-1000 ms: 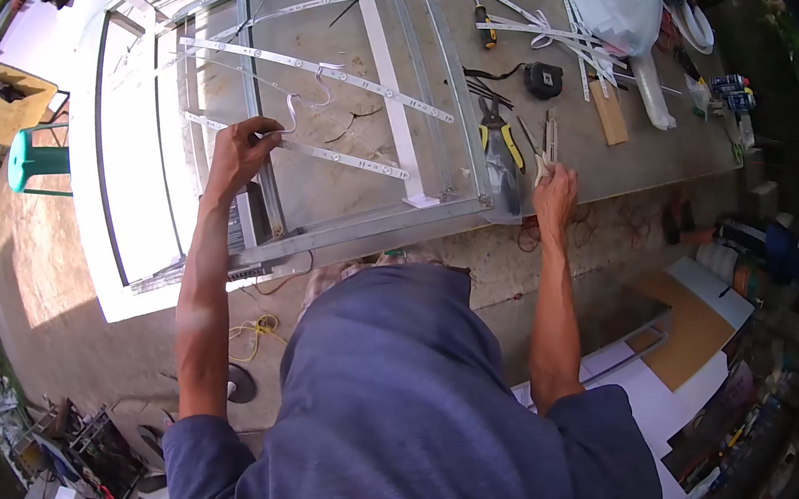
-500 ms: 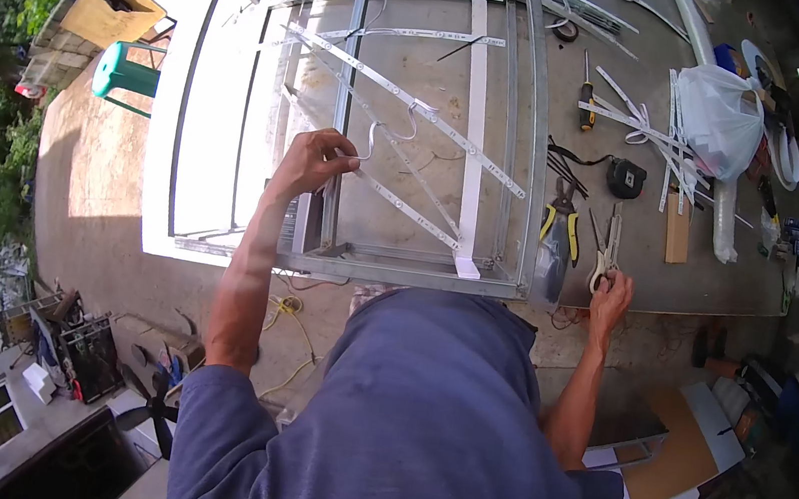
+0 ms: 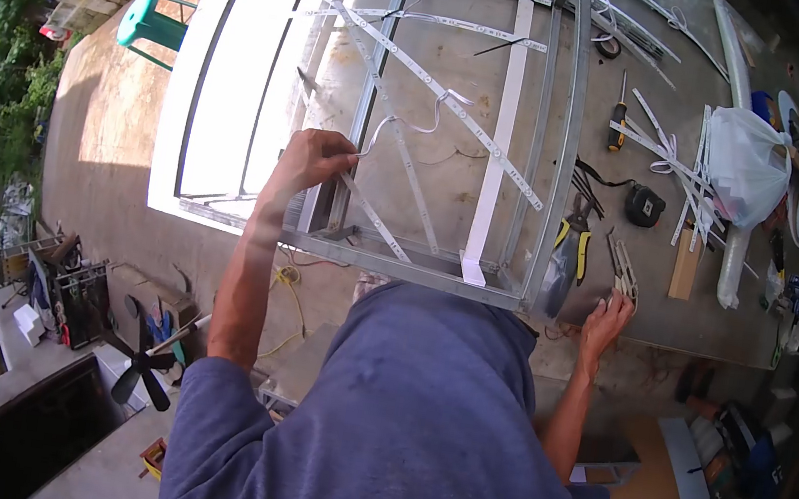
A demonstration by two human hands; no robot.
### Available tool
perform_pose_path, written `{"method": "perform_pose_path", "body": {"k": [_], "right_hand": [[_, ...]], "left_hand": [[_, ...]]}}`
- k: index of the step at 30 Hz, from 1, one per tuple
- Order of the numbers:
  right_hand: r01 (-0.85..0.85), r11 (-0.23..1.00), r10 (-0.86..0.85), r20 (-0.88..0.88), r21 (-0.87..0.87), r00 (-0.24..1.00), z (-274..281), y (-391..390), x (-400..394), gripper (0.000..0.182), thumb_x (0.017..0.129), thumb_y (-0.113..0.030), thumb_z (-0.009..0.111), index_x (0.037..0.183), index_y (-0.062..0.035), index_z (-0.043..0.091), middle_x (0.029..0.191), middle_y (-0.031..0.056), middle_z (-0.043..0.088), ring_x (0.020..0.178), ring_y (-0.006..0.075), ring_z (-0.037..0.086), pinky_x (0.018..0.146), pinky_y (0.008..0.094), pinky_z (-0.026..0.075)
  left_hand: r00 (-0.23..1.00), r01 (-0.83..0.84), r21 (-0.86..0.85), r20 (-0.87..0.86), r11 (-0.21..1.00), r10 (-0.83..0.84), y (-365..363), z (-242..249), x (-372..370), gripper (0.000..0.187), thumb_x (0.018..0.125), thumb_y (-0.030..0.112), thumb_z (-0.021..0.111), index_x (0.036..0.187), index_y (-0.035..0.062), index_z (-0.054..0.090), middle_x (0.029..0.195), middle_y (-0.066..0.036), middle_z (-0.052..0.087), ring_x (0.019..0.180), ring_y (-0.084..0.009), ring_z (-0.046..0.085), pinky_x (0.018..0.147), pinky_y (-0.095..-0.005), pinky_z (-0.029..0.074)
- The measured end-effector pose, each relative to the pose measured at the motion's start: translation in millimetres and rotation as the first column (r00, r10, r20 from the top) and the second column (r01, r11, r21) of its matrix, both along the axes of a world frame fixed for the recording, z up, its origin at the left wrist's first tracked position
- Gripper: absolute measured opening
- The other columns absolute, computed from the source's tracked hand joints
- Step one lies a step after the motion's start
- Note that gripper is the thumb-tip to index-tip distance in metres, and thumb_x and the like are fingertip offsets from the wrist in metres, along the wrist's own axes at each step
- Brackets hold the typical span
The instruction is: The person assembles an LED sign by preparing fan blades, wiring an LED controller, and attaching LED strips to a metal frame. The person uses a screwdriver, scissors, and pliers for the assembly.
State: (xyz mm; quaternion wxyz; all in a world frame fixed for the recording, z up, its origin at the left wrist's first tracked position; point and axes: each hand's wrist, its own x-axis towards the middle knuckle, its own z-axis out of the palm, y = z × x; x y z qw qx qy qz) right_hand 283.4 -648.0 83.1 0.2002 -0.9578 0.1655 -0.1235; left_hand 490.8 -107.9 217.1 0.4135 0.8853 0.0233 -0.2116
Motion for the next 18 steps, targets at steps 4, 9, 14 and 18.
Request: {"method": "perform_pose_path", "body": {"k": [4,9,14,18], "right_hand": [[0.012,0.998,-0.018,-0.099,-0.06,0.995,3.7,-3.2,0.3,0.033,0.083,0.001,0.065,0.116,-0.0011,0.062,0.116,0.0159,0.051,0.11,0.0358,0.051,0.095,0.0443,0.042],[-0.045,0.967,0.009,-0.143,-0.249,0.99,6.2,10.1,-0.9,0.032,0.083,-0.001,0.066,0.115,-0.0026,0.064,0.111,0.0154,0.053,0.108,0.0354,0.051,0.093,0.0442,0.043],[-0.058,0.996,0.065,-0.097,0.067,0.993,1.2,4.1,-7.7,0.028,0.086,0.002,0.059,0.114,-0.0011,0.063,0.106,0.0149,0.056,0.1,0.0353,0.055,0.086,0.0441,0.046],[0.117,0.99,-0.12,0.03,0.083,0.992,1.4,2.9,-14.9,0.032,0.086,0.006,0.055,0.117,0.0025,0.061,0.107,0.0175,0.057,0.102,0.0375,0.057,0.087,0.0431,0.046]], "left_hand": [[0.999,-0.025,0.038,-0.038,0.999,0.026,-0.1,1.8,1.9,0.02,0.083,0.016,0.072,0.092,-0.0023,0.074,0.068,-0.005,0.067,0.058,-0.0094,0.059,0.054,-0.0254,0.047],[0.996,-0.074,0.008,-0.048,0.997,0.074,-4.4,2.9,1.5,0.024,0.082,0.016,0.071,0.093,-0.0045,0.074,0.069,-0.01,0.069,0.057,-0.0134,0.06,0.055,-0.0284,0.048],[0.997,-0.061,-0.008,-0.045,0.998,0.061,-8.9,9.9,2.8,0.026,0.084,0.02,0.07,0.093,-0.004,0.073,0.066,-0.005,0.064,0.054,-0.009,0.054,0.05,-0.0246,0.041],[0.993,-0.095,-0.009,-0.074,0.995,0.094,-10.0,11.3,2.0,0.026,0.086,0.021,0.07,0.096,-0.0037,0.072,0.068,-0.004,0.064,0.057,-0.0088,0.054,0.053,-0.025,0.041]]}}
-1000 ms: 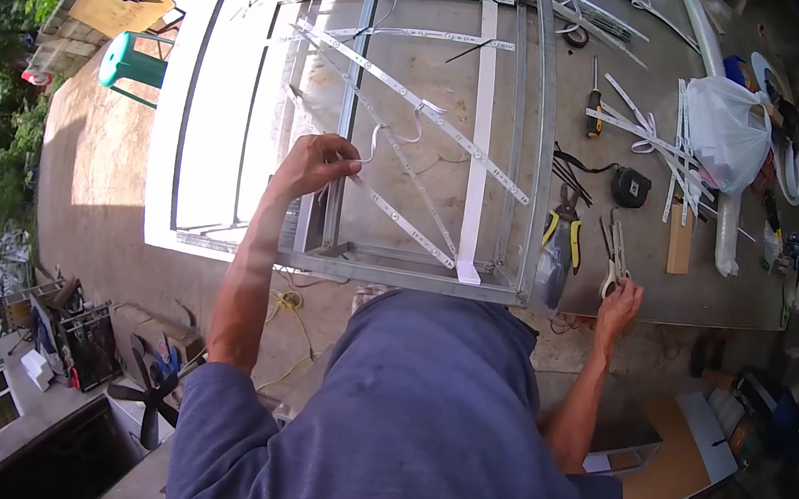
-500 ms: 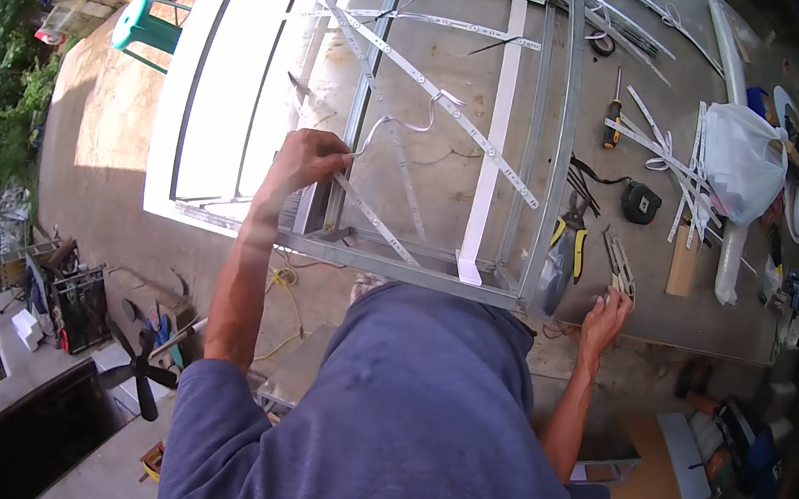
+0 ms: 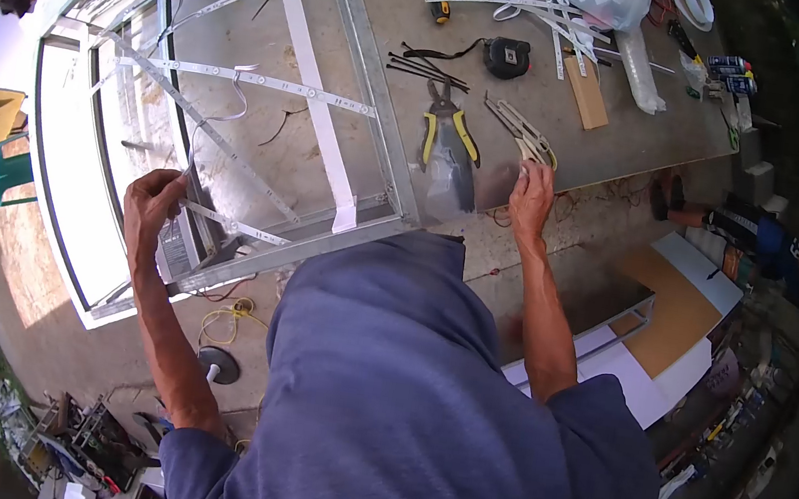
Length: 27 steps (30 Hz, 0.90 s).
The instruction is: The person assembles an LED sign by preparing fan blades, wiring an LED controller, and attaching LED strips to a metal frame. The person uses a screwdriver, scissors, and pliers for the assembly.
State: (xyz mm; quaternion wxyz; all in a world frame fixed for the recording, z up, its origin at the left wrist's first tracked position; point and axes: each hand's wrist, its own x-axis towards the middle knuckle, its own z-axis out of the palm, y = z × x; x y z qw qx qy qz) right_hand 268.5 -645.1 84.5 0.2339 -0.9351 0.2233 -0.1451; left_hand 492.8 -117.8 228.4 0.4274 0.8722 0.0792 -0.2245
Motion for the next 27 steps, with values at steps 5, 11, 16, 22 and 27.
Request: {"method": "perform_pose_path", "body": {"k": [5,11,16,22,27], "right_hand": [[0.041,0.964,-0.065,-0.085,-0.263,0.994,2.5,-12.2,-0.9,0.042,0.085,0.005,0.058,0.127,0.0014,0.052,0.114,0.0187,0.056,0.109,0.0388,0.053,0.093,0.0452,0.045],[0.005,0.997,-0.019,-0.194,-0.076,0.981,-4.0,-41.2,7.3,0.045,0.084,0.002,0.062,0.128,0.0019,0.05,0.12,0.0219,0.057,0.111,0.0396,0.053,0.094,0.0458,0.044],[0.05,0.999,-0.052,-0.226,-0.013,0.973,-14.6,-57.9,7.1,0.045,0.078,-0.007,0.071,0.118,0.0039,0.055,0.099,0.0205,0.065,0.091,0.0405,0.063,0.08,0.0465,0.05],[0.461,0.766,0.034,-0.744,0.448,0.667,51.5,-45.4,15.8,0.044,0.081,-0.013,0.074,0.118,0.0037,0.059,0.097,0.0134,0.068,0.083,0.0231,0.067,0.066,0.03,0.052],[0.236,-0.047,0.14,-0.228,0.971,0.964,80.6,-29.0,-8.0,0.041,0.086,-0.018,0.074,0.119,0.0019,0.059,0.102,0.0088,0.064,0.087,0.0211,0.065,0.067,0.0294,0.051]], "left_hand": [[1.0,0.025,-0.042,0.017,0.999,-0.025,-0.3,-4.4,1.2,0.026,0.087,0.02,0.069,0.096,-0.0033,0.072,0.069,-0.004,0.064,0.057,-0.0091,0.053,0.053,-0.0254,0.041],[1.0,0.01,-0.098,0.012,0.995,-0.009,5.1,-6.4,0.7,0.024,0.087,0.02,0.069,0.095,-0.0028,0.072,0.07,-0.003,0.064,0.057,-0.0081,0.052,0.052,-0.0242,0.04],[0.999,-0.034,-0.21,0.035,0.977,0.042,12.5,-8.0,1.0,0.023,0.088,0.019,0.069,0.096,-0.002,0.072,0.07,-0.003,0.065,0.057,-0.0064,0.051,0.052,-0.0222,0.039],[0.992,-0.113,-0.292,0.018,0.95,0.124,9.6,-5.0,-0.4,0.023,0.09,0.019,0.069,0.1,-0.0017,0.072,0.071,-0.002,0.064,0.057,-0.0049,0.049,0.053,-0.0203,0.038],[0.988,-0.148,-0.342,-0.008,0.928,0.155,5.8,2.5,0.4,0.023,0.09,0.02,0.068,0.099,-0.0003,0.072,0.073,-0.002,0.063,0.058,-0.005,0.048,0.054,-0.0198,0.037]]}}
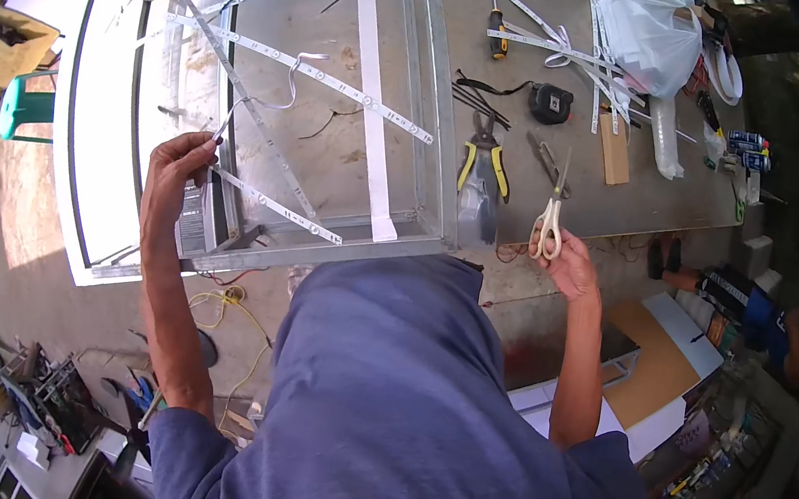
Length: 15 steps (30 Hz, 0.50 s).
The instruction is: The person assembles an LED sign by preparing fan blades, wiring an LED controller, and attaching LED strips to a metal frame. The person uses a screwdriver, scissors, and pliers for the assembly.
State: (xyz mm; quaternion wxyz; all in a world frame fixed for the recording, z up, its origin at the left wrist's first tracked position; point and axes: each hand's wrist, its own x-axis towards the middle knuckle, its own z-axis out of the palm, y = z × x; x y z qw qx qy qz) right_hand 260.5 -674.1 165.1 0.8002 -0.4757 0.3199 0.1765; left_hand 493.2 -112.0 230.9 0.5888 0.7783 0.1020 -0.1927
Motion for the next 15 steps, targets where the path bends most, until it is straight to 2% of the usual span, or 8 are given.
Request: {"method": "perform_pose_path", "body": {"k": [4,5,7,10,11,12,14,15], "right_hand": [[0.07,0.998,-0.065,0.334,-0.003,0.94,80.8,42.9,40.4,0.05,0.086,-0.024,0.076,0.122,0.0025,0.054,0.105,0.009,0.06,0.092,0.02,0.062,0.07,0.0274,0.048],[0.034,0.998,-0.012,0.368,-0.053,0.93,96.7,54.9,52.7,0.053,0.086,-0.028,0.076,0.123,0.0026,0.054,0.106,0.0094,0.06,0.093,0.0199,0.062,0.071,0.0272,0.048],[-0.055,0.99,0.107,0.432,-0.132,0.895,118.9,86.4,79.4,0.058,0.086,-0.034,0.075,0.124,0.0029,0.052,0.106,0.01,0.06,0.093,0.0196,0.062,0.071,0.0267,0.047],[-0.323,0.939,0.235,0.463,0.119,0.855,136.9,144.3,122.9,0.064,0.087,-0.044,0.073,0.124,0.004,0.051,0.107,0.011,0.06,0.094,0.0183,0.061,0.071,0.0262,0.047],[-0.42,0.908,0.362,0.513,-0.003,0.778,138.1,162.4,131.1,0.07,0.087,-0.052,0.07,0.123,0.0053,0.052,0.105,0.012,0.061,0.091,0.018,0.062,0.068,0.0255,0.047],[-0.476,0.879,0.449,0.406,-0.04,0.796,139.0,178.8,141.0,0.065,0.089,-0.049,0.069,0.12,0.0062,0.054,0.098,0.0117,0.063,0.084,0.0157,0.064,0.059,0.0224,0.046],[-0.613,0.79,0.583,0.282,0.026,0.762,130.7,207.7,163.0,0.058,0.089,-0.046,0.068,0.113,0.0054,0.057,0.089,0.0101,0.063,0.072,0.0116,0.064,0.047,0.0181,0.042],[-0.669,0.743,0.65,0.22,0.02,0.728,124.3,218.8,174.9,0.055,0.089,-0.046,0.068,0.109,0.0044,0.058,0.085,0.0093,0.063,0.068,0.0109,0.063,0.044,0.0172,0.04]], "left_hand": [[1.0,-0.02,-0.051,0.0,0.998,0.02,8.5,-9.4,3.9,0.021,0.089,0.018,0.069,0.096,-0.0013,0.072,0.072,-0.003,0.063,0.056,-0.0058,0.049,0.053,-0.0196,0.037],[1.0,-0.016,-0.06,0.006,0.998,0.016,8.9,-9.1,4.6,0.021,0.089,0.018,0.07,0.095,-0.0013,0.073,0.071,-0.003,0.063,0.056,-0.0059,0.049,0.053,-0.0195,0.037],[1.0,-0.008,-0.069,-0.005,0.998,0.007,12.6,-8.2,4.7,0.02,0.089,0.018,0.07,0.096,-0.0013,0.073,0.071,-0.003,0.063,0.057,-0.0058,0.05,0.053,-0.0197,0.038],[0.999,-0.043,-0.052,-0.017,0.998,0.042,14.9,-8.4,4.5,0.021,0.088,0.018,0.07,0.095,-0.0013,0.073,0.069,-0.003,0.063,0.056,-0.0052,0.049,0.053,-0.0198,0.038],[0.999,-0.049,-0.03,-0.007,0.998,0.049,14.2,-4.5,2.1,0.02,0.088,0.018,0.071,0.094,-0.0013,0.073,0.069,-0.003,0.063,0.056,-0.0053,0.049,0.053,-0.0198,0.038],[0.999,-0.051,-0.014,0.004,0.999,0.052,13.8,-0.9,2.2,0.02,0.087,0.018,0.071,0.094,-0.0014,0.073,0.068,-0.003,0.063,0.055,-0.0054,0.049,0.053,-0.0198,0.038],[0.998,-0.062,-0.023,0.012,0.998,0.062,15.2,-1.3,2.7,0.02,0.086,0.017,0.07,0.094,-0.0012,0.074,0.067,-0.002,0.063,0.055,-0.0054,0.048,0.052,-0.0199,0.037],[0.998,-0.07,-0.031,0.005,0.997,0.07,16.6,-2.1,2.4,0.02,0.086,0.017,0.07,0.094,-0.001,0.074,0.067,-0.002,0.063,0.055,-0.0053,0.048,0.052,-0.0199,0.037]]}}
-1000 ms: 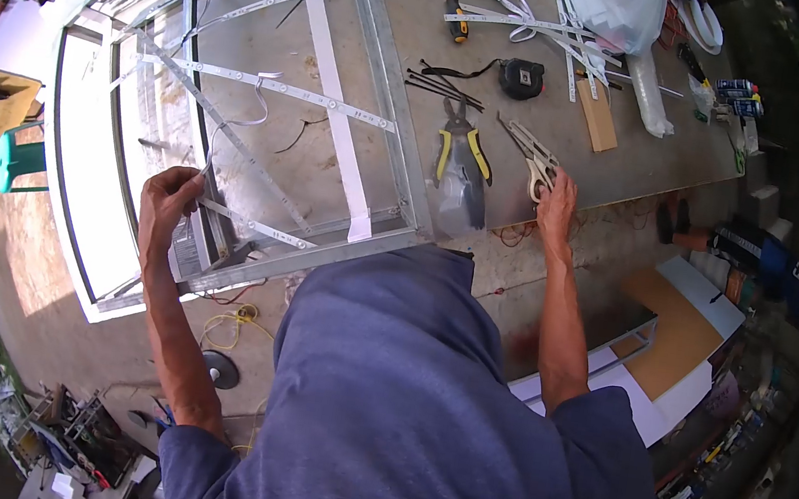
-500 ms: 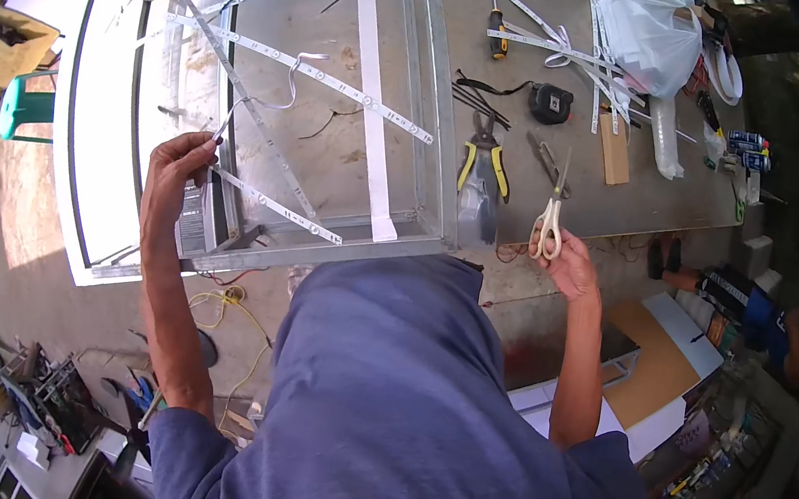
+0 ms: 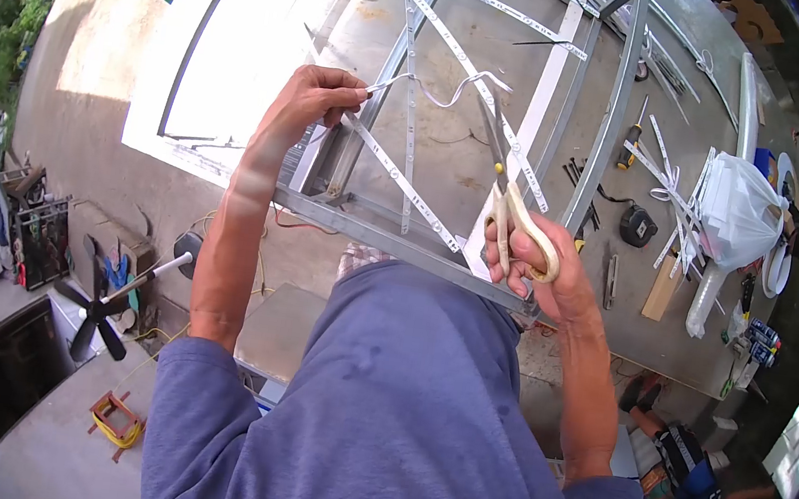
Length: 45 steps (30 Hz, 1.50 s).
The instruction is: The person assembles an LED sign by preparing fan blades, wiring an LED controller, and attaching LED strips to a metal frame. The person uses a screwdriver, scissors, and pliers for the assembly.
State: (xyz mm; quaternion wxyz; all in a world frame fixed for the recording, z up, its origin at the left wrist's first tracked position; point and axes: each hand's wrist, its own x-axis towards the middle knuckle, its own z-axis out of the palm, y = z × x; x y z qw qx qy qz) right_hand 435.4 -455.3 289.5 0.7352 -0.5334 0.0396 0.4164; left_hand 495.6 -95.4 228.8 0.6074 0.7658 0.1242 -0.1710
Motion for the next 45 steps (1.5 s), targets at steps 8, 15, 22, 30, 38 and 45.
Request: {"method": "perform_pose_path", "body": {"k": [8,15,22,30,38,45], "right_hand": [[-0.321,0.942,0.301,-0.184,-0.094,0.936,-42.7,62.8,56.2,0.045,0.088,-0.047,0.066,0.09,-0.0031,0.061,0.069,0.004,0.06,0.054,0.0089,0.06,0.037,0.0164,0.033],[-0.378,0.925,0.364,-0.183,-0.048,0.914,-55.6,89.0,72.0,0.045,0.093,-0.046,0.06,0.099,-0.0015,0.06,0.076,0.0038,0.06,0.058,0.0068,0.057,0.041,0.0159,0.037],[-0.371,0.926,0.364,-0.108,-0.063,0.925,-63.6,96.4,75.2,0.046,0.088,-0.054,0.064,0.09,-0.0083,0.06,0.069,-0.0024,0.056,0.056,0.003,0.049,0.044,0.0175,0.03],[-0.392,0.909,0.394,-0.015,-0.14,0.919,-71.1,99.0,72.3,0.048,0.086,-0.057,0.065,0.087,-0.0092,0.061,0.072,-0.0019,0.055,0.065,0.0048,0.052,0.053,0.0201,0.035],[-0.367,0.888,0.396,0.055,-0.278,0.917,-80.2,103.5,66.6,0.071,0.082,-0.058,0.069,0.112,0.0068,0.06,0.089,0.0083,0.058,0.076,0.0144,0.057,0.068,0.028,0.047],[-0.325,0.918,0.344,0.047,-0.228,0.938,-81.5,104.5,63.9,0.068,0.083,-0.056,0.07,0.109,0.0059,0.061,0.088,0.0083,0.058,0.075,0.0144,0.057,0.072,0.0289,0.046]], "left_hand": [[1.0,0.01,-0.041,-0.026,0.999,-0.011,6.8,-5.9,-1.3,0.02,0.088,0.016,0.069,0.099,0.0009,0.074,0.07,0.0,0.063,0.057,-0.0053,0.05,0.053,-0.0204,0.039],[0.997,0.001,-0.103,-0.071,0.995,-0.008,10.3,-12.7,1.0,0.022,0.088,0.016,0.07,0.103,0.0008,0.074,0.074,0.0,0.065,0.062,-0.006,0.053,0.056,-0.0214,0.043],[0.993,0.005,-0.121,-0.117,0.993,-0.019,11.3,-12.0,3.2,0.021,0.088,0.016,0.07,0.101,-0.0002,0.073,0.075,-0.001,0.066,0.064,-0.0059,0.055,0.057,-0.0211,0.044],[0.987,-0.007,-0.193,-0.162,0.981,-0.025,12.5,-16.1,4.9,0.021,0.092,0.012,0.066,0.107,-0.0021,0.07,0.079,-0.004,0.069,0.064,-0.0072,0.06,0.06,-0.0212,0.05],[0.987,0.026,-0.322,-0.14,0.946,-0.075,16.1,-22.2,3.9,0.025,0.094,0.008,0.063,0.114,-0.0055,0.066,0.088,-0.009,0.072,0.068,-0.0106,0.067,0.06,-0.0225,0.055],[0.986,0.048,-0.182,-0.15,0.982,-0.076,12.0,-11.8,5.6,0.029,0.091,0.016,0.069,0.113,-0.0039,0.068,0.089,-0.011,0.074,0.06,-0.0092,0.065,0.048,-0.0213,0.047]]}}
